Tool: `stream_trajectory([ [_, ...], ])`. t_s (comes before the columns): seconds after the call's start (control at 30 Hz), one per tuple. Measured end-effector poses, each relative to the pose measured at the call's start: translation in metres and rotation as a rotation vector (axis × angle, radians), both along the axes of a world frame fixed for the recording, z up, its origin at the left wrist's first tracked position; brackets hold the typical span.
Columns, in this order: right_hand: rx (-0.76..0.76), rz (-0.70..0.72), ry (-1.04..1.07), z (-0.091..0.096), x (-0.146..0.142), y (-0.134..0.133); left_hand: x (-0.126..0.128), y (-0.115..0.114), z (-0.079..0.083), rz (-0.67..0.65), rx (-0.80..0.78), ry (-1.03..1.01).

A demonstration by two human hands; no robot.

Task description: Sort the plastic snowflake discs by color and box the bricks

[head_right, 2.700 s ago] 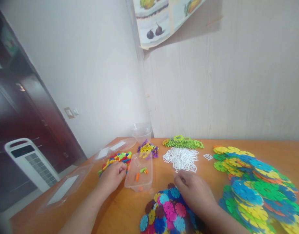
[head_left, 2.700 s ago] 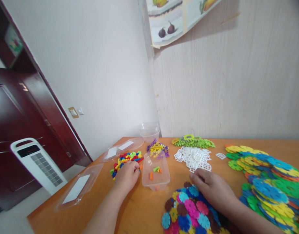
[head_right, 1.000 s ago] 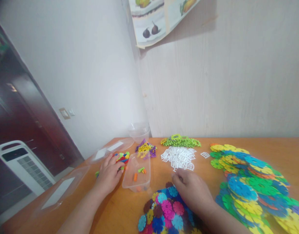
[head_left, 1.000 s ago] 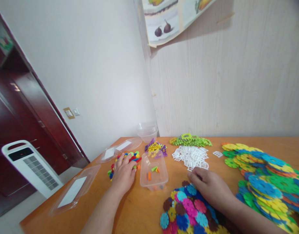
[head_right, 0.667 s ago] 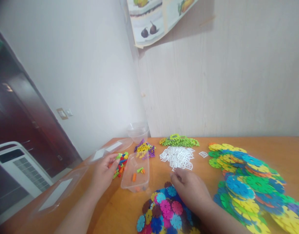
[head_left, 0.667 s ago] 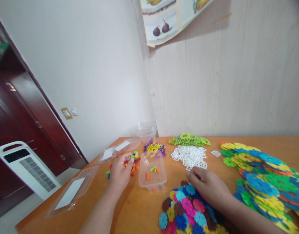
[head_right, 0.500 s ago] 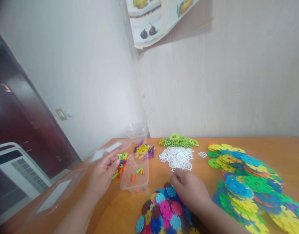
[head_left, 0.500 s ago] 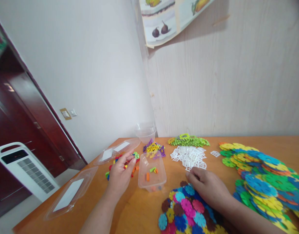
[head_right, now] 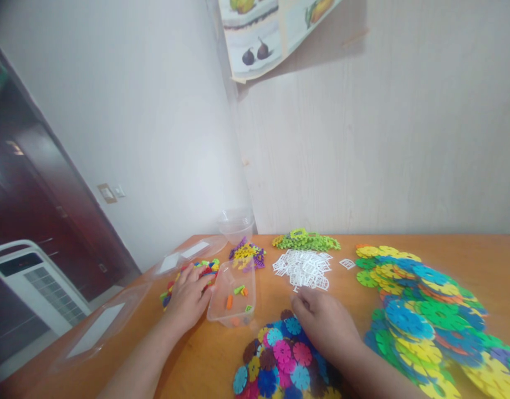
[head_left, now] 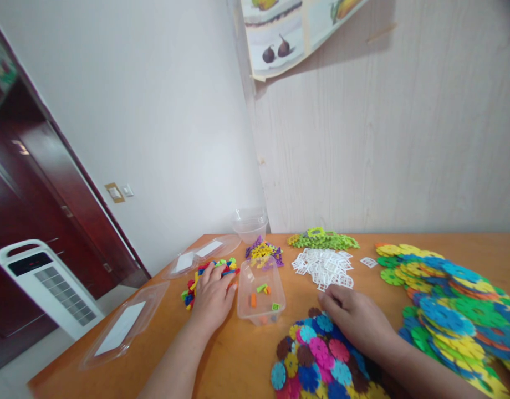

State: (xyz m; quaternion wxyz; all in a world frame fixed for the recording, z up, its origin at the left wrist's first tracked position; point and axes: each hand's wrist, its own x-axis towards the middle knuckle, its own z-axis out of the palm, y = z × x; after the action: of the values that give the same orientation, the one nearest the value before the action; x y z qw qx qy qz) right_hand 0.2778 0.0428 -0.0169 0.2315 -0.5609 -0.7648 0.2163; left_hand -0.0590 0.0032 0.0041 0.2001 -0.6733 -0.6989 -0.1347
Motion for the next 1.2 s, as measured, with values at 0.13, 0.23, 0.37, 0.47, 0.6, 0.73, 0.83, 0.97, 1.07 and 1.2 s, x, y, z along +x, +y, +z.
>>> stream_trajectory([
  [0.13,0.014,-0.003,0.010,-0.002,0.000,0.001,0.004,-0.001,-0.002,0.039,-0.036,0.057],
  [0.23,0.010,-0.002,0.007,-0.002,0.000,0.001,0.005,-0.001,-0.002,0.035,-0.048,0.061],
  [0.37,0.005,-0.004,-0.002,-0.001,0.000,0.000,0.007,0.000,0.000,0.049,-0.059,0.016],
  [0.47,0.004,-0.007,-0.003,0.000,0.000,0.000,0.006,0.000,0.004,0.027,-0.032,-0.039],
  [0.6,0.009,-0.002,0.003,0.000,0.000,0.001,0.000,0.005,0.009,0.024,0.059,-0.217],
  [0.73,0.005,0.008,0.007,0.001,0.000,0.000,0.002,0.006,0.012,-0.088,0.166,-0.512],
  [0.83,0.008,0.008,0.007,0.002,0.000,0.000,0.014,0.000,0.018,-0.193,0.173,-0.654],
  [0.97,0.009,0.002,0.010,0.001,0.001,-0.001,0.022,-0.007,0.027,-0.248,0.139,-0.803],
  [1.07,0.010,0.004,0.008,0.000,0.001,-0.001,0.011,-0.006,0.026,-0.200,0.135,-0.852],
  [1.2,0.009,0.002,-0.005,0.000,0.000,0.000,-0.013,-0.004,0.018,-0.107,0.034,-0.665],
])
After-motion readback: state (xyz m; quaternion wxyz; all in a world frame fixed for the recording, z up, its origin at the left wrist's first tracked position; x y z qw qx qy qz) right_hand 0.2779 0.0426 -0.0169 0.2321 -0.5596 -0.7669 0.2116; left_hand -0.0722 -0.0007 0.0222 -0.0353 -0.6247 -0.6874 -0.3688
